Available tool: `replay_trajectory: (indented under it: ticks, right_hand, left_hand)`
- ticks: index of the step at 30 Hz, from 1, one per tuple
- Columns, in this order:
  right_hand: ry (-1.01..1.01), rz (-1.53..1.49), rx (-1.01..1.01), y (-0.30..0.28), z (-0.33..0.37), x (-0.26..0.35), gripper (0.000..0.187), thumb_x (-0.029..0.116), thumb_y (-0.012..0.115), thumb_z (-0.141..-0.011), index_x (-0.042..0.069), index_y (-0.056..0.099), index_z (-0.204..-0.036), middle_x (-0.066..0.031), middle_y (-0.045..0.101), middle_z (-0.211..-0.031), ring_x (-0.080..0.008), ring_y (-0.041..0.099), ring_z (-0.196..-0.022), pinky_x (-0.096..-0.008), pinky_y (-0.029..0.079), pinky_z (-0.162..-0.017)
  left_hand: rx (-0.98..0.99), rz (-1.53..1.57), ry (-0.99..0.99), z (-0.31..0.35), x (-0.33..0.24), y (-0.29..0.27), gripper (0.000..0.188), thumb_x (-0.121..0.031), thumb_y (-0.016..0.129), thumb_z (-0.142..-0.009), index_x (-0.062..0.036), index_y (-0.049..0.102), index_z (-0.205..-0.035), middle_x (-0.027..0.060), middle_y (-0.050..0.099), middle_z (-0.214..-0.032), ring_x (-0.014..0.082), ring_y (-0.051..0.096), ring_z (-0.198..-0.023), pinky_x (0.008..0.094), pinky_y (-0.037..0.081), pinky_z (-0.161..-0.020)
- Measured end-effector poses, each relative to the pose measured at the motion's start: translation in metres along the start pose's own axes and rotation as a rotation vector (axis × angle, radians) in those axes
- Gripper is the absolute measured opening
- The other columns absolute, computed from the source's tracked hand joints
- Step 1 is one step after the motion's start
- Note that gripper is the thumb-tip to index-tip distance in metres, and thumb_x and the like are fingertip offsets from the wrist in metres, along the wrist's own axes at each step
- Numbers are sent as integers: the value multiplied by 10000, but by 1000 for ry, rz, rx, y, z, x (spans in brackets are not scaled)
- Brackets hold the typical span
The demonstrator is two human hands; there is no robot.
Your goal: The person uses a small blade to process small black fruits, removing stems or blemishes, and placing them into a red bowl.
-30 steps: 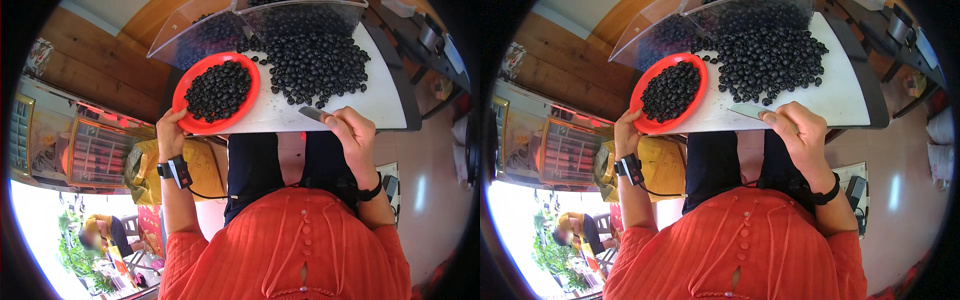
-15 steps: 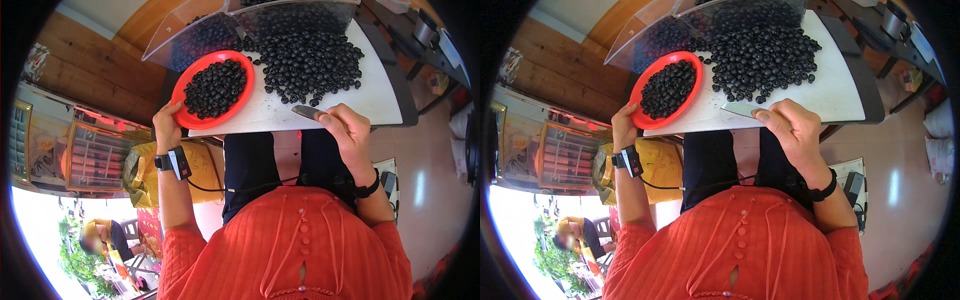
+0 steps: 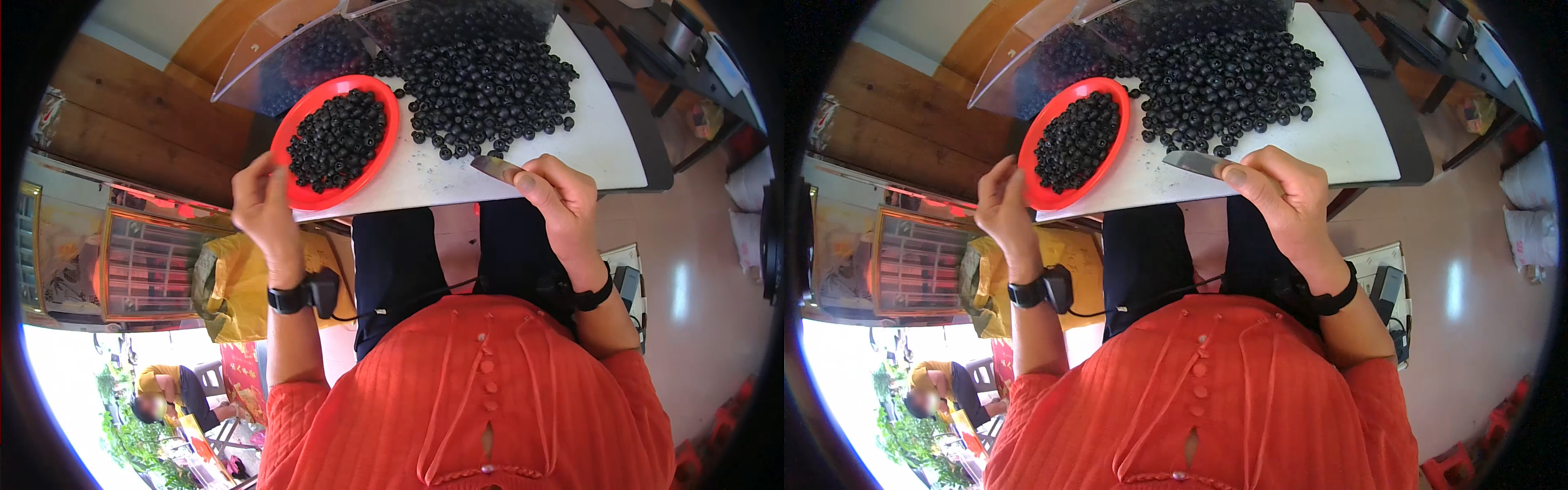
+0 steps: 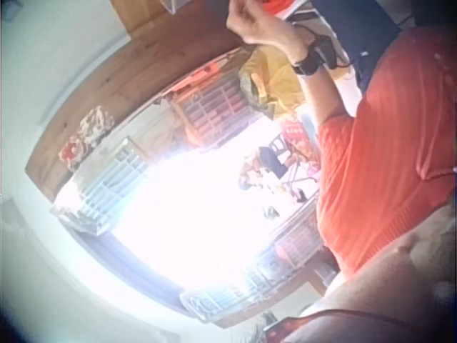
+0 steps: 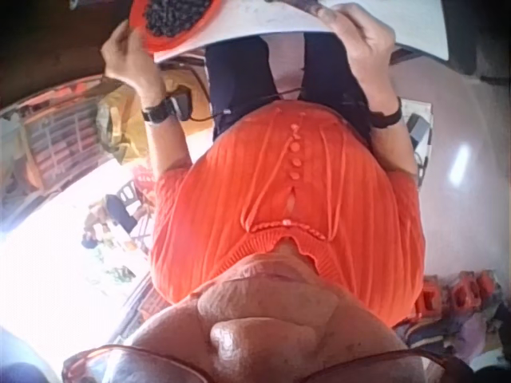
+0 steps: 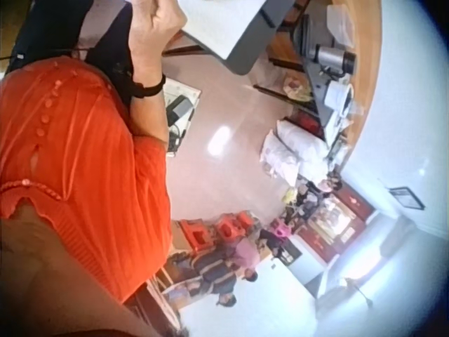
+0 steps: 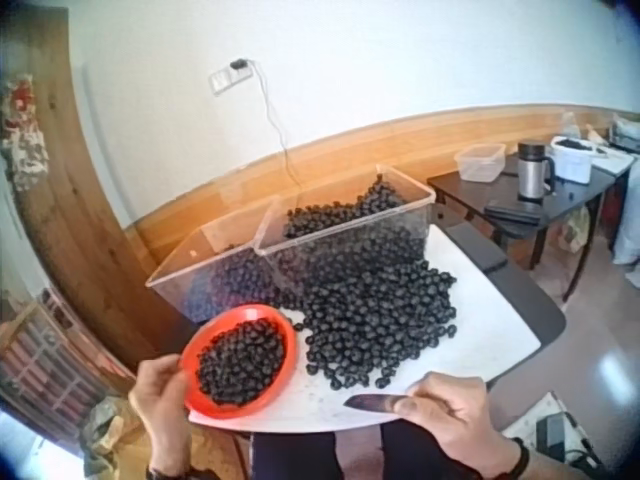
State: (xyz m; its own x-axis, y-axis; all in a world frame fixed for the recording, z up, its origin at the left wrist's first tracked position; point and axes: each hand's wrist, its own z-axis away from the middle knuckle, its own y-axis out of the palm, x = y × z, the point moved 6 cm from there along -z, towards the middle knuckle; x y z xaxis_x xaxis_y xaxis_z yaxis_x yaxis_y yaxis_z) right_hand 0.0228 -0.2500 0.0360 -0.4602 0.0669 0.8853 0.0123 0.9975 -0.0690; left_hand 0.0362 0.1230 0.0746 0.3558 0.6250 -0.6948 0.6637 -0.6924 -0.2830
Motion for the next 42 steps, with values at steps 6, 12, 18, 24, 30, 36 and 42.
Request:
replay_trajectory:
  ticks: [6,12,18,24,30,36,42]
  right_hand:
    - [-9,17,4,-1,0,-2,275,223,716,-974,-30,725,-869,-17,677,-722,-45,491,-629,-222,391,-577]
    - [-20,6,-1,-3,1,-2,287,233,715,-976,-30,724,-859,-20,674,-718,-48,490,-622,-225,391,-572]
    - [-34,-1,6,-3,1,-1,293,236,722,-972,-34,724,-857,-27,673,-711,-49,491,-618,-227,391,-565]
    - [-35,1,4,-3,2,-2,295,240,730,-969,-32,726,-853,-17,656,-693,-40,478,-612,-225,379,-556]
    - [-43,-6,3,-4,2,-4,299,244,735,-966,-31,725,-847,-6,636,-680,-40,471,-607,-226,369,-547]
    - [-51,-2,4,-3,1,-2,297,241,734,-967,-28,722,-840,-15,653,-692,-42,488,-610,-220,376,-550]
    - [-46,-1,13,-3,0,-3,294,241,724,-973,-26,722,-849,-22,665,-703,-48,500,-615,-226,383,-555]
  left_hand:
    - [525,7,219,51,-77,94,198,57,685,-858,1,712,-1046,97,660,-936,173,614,-741,283,469,-640]
    - [548,-33,393,45,-73,117,233,64,666,-859,-6,701,-1079,113,672,-1005,205,633,-778,293,503,-688]
    - [539,-102,522,46,-74,120,269,80,654,-802,-11,687,-1053,134,666,-1016,328,693,-865,391,565,-720]
    - [499,-297,623,54,-88,146,401,117,601,-744,12,640,-1129,173,623,-1017,370,657,-924,438,561,-753]
    - [527,-284,531,57,-83,146,389,132,579,-767,20,614,-1138,200,611,-1000,404,639,-939,467,541,-780]
    - [500,-318,506,61,-79,146,323,125,583,-785,9,622,-1085,189,615,-966,395,640,-907,466,533,-758]
    - [475,-262,453,68,-79,128,283,85,632,-806,-11,635,-1072,167,622,-927,367,635,-843,445,520,-723]
